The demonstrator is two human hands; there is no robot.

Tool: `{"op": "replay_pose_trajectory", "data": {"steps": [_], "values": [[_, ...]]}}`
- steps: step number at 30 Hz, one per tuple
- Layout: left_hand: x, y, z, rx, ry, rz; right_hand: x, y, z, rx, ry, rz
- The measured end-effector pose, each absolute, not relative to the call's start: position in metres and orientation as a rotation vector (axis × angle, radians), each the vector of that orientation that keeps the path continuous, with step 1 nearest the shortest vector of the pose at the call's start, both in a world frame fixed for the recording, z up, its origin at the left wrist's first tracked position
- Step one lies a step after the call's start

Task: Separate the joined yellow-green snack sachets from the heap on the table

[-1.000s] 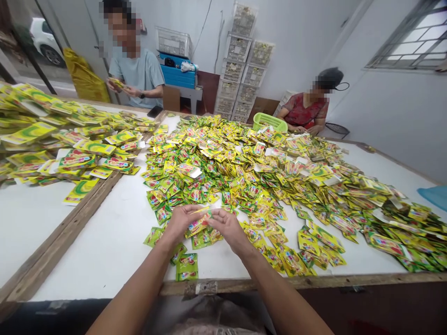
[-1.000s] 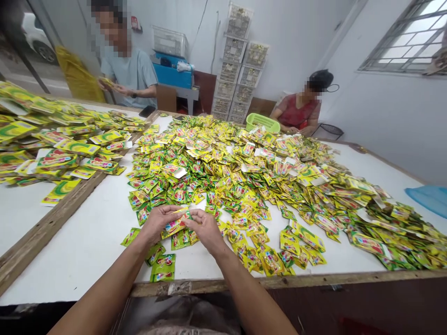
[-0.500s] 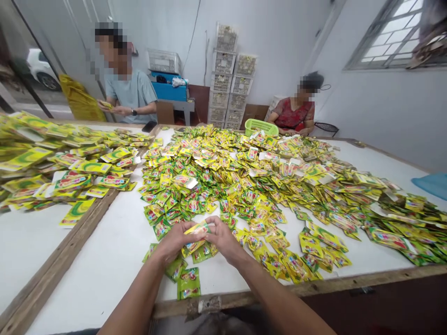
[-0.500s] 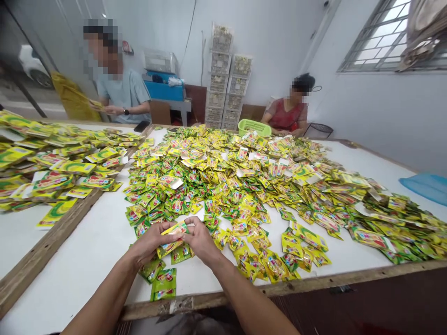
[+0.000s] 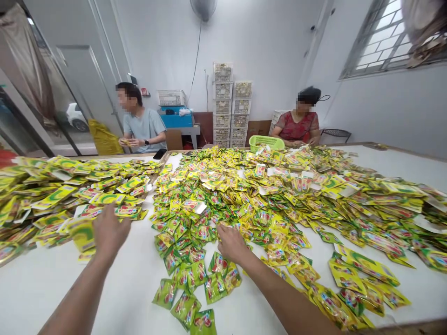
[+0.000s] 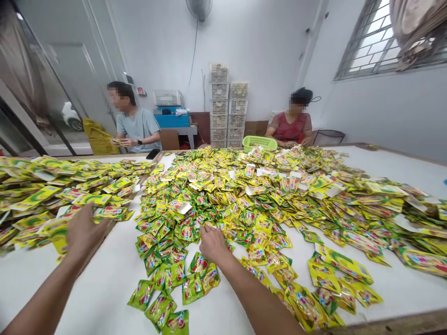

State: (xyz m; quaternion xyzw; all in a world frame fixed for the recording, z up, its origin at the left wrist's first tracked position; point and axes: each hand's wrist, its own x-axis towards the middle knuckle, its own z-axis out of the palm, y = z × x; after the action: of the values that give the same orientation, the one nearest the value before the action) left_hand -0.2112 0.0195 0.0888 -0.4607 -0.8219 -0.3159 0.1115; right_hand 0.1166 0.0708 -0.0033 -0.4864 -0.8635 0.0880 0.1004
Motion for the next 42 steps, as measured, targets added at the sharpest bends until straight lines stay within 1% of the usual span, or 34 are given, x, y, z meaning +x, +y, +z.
{"op": "replay_pose_trajectory", "data": {"steps": [3, 6, 8, 10, 12, 14, 16, 18, 21, 24, 27, 29, 33, 35, 37, 40, 42], "values": [[-0.170, 0.057, 0.079, -1.703, -2.369, -0.735, 0.127, 0.063, -0.006, -1.401, -2.593, 0.164], [-0.135, 0.097, 0.068, -2.069, -2.290, -0.497, 0.148, 0.057, -0.013, -1.369, -2.427, 0.238], [-0.120, 0.122, 0.061, -2.259, -2.246, -0.341, 0.161, 0.056, -0.019, -1.383, -2.184, 0.374], [-0.111, 0.142, 0.055, -2.369, -2.234, -0.233, 0.171, 0.058, -0.023, -1.430, -1.906, 0.590], [-0.106, 0.156, 0.051, -2.400, -2.262, -0.113, 0.177, 0.063, -0.026, -1.460, -1.664, 0.846], [-0.104, 0.164, 0.049, -2.379, -2.303, 0.004, 0.180, 0.068, -0.027, -1.445, -1.530, 1.012], [-0.102, 0.166, 0.050, -2.341, -2.323, 0.081, 0.180, 0.072, -0.027, -1.420, -1.562, 1.006], [-0.098, 0.161, 0.052, -2.305, -2.314, 0.110, 0.179, 0.073, -0.025, -1.408, -1.695, 0.900], [-0.088, 0.144, 0.055, -2.268, -2.200, 0.047, 0.174, 0.070, -0.019, -1.421, -1.797, 0.832], [-0.075, 0.118, 0.058, -2.268, -2.125, -0.135, 0.171, 0.068, -0.016, -1.423, -1.727, 0.851], [-0.058, 0.084, 0.059, -2.241, -2.300, -0.467, 0.169, 0.071, -0.016, -1.398, -1.658, 0.846], [-0.047, 0.060, 0.055, -2.234, -2.458, -0.841, 0.170, 0.073, -0.013, -1.353, -1.552, 0.896], [-0.022, 0.019, 0.037, -2.232, -2.732, -1.672, 0.171, 0.073, -0.001, -1.109, -1.159, 1.152], [-0.012, 0.008, 0.025, -2.164, -2.817, -1.957, 0.170, 0.071, 0.003, -1.017, -1.052, 1.265], [-0.006, 0.002, 0.014, -2.074, -2.841, -2.205, 0.168, 0.067, 0.003, -0.996, -1.072, 1.368], [-0.006, 0.001, 0.005, -1.990, -2.825, -2.429, 0.167, 0.064, -0.001, -1.002, -1.166, 1.476], [-0.007, 0.001, 0.003, -2.045, -2.830, -2.459, 0.167, 0.064, -0.004, -1.007, -1.185, 1.485]]}}
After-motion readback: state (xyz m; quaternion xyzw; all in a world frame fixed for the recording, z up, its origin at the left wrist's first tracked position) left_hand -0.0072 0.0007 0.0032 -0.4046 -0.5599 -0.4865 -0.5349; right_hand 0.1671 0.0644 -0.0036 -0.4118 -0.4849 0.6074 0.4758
